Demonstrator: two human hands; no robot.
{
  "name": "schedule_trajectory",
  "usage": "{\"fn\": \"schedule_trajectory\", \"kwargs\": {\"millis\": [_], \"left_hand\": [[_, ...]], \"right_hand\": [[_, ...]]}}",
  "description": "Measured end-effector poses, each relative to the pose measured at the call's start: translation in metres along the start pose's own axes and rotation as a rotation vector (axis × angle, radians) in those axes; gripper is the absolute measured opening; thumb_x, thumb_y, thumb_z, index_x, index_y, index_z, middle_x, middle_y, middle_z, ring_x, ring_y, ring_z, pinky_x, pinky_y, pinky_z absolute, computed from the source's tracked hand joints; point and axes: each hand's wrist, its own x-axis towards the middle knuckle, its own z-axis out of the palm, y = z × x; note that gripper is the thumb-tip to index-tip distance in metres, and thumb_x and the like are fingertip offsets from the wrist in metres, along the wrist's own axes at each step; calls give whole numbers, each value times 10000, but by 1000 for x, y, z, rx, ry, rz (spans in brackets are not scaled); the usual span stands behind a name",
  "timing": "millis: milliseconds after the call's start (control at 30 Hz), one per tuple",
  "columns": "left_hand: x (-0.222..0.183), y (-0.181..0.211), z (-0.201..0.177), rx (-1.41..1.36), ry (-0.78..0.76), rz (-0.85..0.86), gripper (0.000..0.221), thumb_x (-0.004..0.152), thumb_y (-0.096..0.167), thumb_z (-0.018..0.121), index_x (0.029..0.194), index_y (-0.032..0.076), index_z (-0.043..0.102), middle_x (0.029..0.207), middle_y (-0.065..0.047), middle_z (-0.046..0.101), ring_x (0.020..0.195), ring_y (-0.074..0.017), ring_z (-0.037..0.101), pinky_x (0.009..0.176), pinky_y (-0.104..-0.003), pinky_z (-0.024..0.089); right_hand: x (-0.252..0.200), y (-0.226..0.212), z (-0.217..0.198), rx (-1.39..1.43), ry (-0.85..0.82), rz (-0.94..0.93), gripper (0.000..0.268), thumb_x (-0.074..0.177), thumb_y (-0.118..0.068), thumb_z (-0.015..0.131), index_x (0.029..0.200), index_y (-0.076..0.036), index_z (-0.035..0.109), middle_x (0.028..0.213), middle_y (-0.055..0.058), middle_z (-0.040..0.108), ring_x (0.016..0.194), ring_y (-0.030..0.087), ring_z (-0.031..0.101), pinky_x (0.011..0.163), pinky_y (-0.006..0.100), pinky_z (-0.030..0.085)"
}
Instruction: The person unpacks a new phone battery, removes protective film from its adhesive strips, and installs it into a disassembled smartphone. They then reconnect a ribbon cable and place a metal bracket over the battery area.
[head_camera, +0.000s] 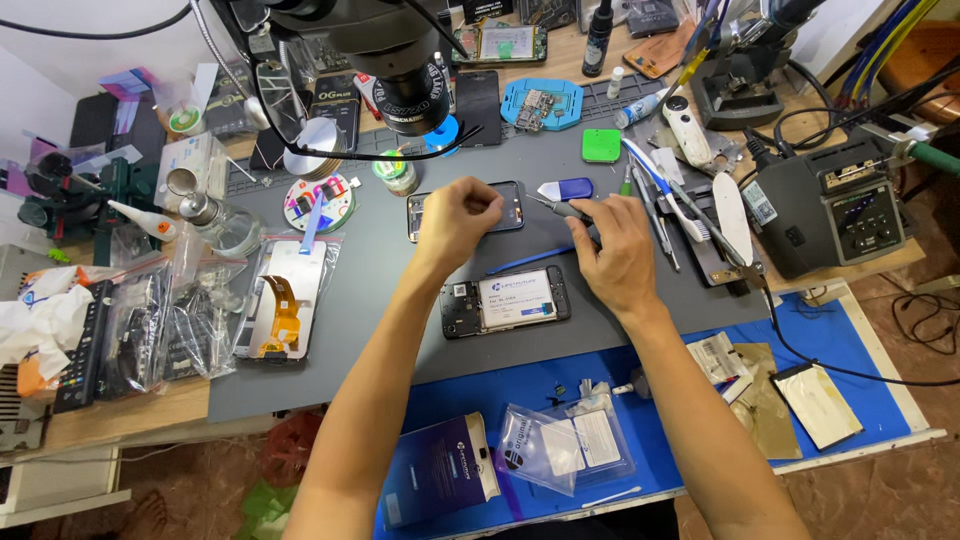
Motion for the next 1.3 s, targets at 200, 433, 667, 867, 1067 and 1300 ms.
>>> {"fn": "schedule_trajectory", "kwargs": {"millis": [200,433,667,867,1067,1300], "left_hand": [[-99,14,-10,-1087,133,-103,194,916,-25,778,1062,-29,650,916,-197,749,872,-295,779,768,-311,641],[-148,14,-11,-1353,219,-281,210,977,62,748,1110,31,588,1007,-151,743,1025,-318,767,939,-376,629],[-162,7,-6,-1350,322,-296,207,970,70,760,1106,37,608,1027,-160,746,1027,-310,767,950,-379,633],[-172,12,-10,-1245,417,-258,187,967,52,757,1092,22,621,1012,-172,750,981,-322,778,904,-389,657],[-178,15,-15,-1243,448,-277,179,965,40,753,1085,19,621,1001,-175,749,960,-328,783,872,-379,661],[-181,21,-18,-1342,460,-315,188,970,63,751,1093,30,613,1026,-155,745,983,-313,782,897,-355,656]], "right_hand": [[-2,-27,-7,351,24,101,167,1074,-243,688,1122,-98,754,794,37,528,781,235,546,849,404,527],[-2,-115,-31,474,-59,103,138,980,-204,775,1089,-121,771,834,8,576,799,230,597,841,355,537],[-12,-138,-31,442,-29,72,163,976,-189,780,1100,-83,767,762,4,461,719,201,503,849,358,535],[-20,-150,-29,440,-66,172,156,990,-206,770,1070,-72,765,683,1,449,639,185,485,731,343,511],[-2,-156,-44,636,-247,364,203,921,-118,820,1107,-70,755,753,61,575,719,193,593,738,356,542],[15,-158,-51,943,-334,513,263,879,-13,835,1127,-13,746,869,78,659,828,135,665,838,331,573]]}}
